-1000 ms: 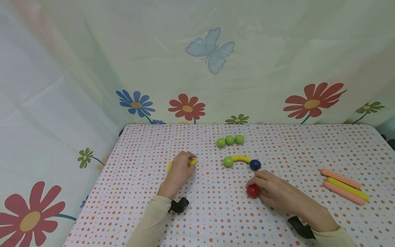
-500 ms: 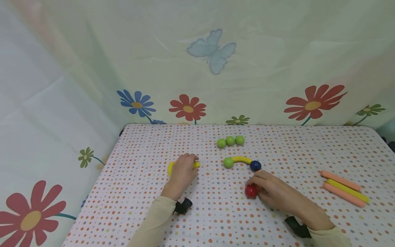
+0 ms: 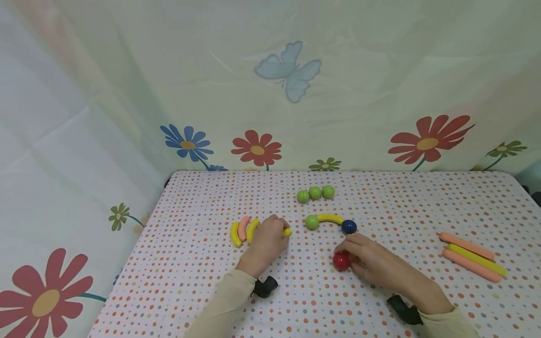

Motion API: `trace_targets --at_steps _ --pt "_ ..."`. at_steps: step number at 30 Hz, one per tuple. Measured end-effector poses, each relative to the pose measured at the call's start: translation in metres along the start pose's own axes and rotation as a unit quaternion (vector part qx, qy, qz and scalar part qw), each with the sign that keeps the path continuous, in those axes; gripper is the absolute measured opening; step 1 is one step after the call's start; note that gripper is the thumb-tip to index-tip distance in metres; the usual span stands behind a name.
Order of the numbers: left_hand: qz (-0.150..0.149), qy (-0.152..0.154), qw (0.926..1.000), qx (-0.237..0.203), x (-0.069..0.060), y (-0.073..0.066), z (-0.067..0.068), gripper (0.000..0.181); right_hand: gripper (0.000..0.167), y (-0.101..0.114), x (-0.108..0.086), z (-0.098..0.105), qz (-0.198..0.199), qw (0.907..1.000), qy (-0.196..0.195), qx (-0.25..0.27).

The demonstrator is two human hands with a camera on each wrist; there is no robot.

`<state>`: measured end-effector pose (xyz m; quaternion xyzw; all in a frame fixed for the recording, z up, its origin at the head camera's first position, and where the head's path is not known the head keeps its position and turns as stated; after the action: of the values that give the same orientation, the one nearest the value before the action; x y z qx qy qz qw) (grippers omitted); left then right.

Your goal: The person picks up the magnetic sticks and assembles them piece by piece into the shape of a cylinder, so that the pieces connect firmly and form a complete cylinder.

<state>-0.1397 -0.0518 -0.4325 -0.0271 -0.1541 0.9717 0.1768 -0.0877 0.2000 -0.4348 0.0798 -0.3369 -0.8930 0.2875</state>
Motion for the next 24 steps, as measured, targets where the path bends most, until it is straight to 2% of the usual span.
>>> trace_targets --at_steps 6,11,15,19,24 --pt "-0.010 0.000 0.9997 -0.023 0.007 -0.018 -0.009 0.016 0.037 0.000 0.001 -0.001 -0.010 0.9999 0.009 0.005" --pt "-0.011 -0.025 0.9994 -0.023 0.012 -0.026 -0.010 0.018 0.037 0.000 0.001 -0.001 -0.010 0.9998 0.006 0.013" --pt "0.001 -0.040 0.9991 -0.016 0.017 -0.026 -0.010 0.017 0.036 0.000 0.000 -0.001 -0.009 0.9998 0.005 0.014" --pt "0.004 -0.029 0.9994 -0.019 0.018 -0.023 -0.012 0.019 0.037 -0.001 0.000 -0.001 -0.014 0.9998 0.007 0.013" --pt "-0.007 -0.013 0.9995 -0.027 0.018 -0.022 -0.013 0.020 0.038 -0.002 0.000 -0.003 -0.028 0.9994 0.013 0.018"
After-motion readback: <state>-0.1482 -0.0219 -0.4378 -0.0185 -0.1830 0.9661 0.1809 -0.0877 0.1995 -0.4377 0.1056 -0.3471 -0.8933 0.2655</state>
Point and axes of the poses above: each hand's wrist, its own x-axis towards the middle knuckle, its own z-axis out of the back of the hand, y = z × x, the point moved 2 cm from there along x, towards the middle knuckle, and after that the axes turned 12 degrees about x, right-handed, at the moved point
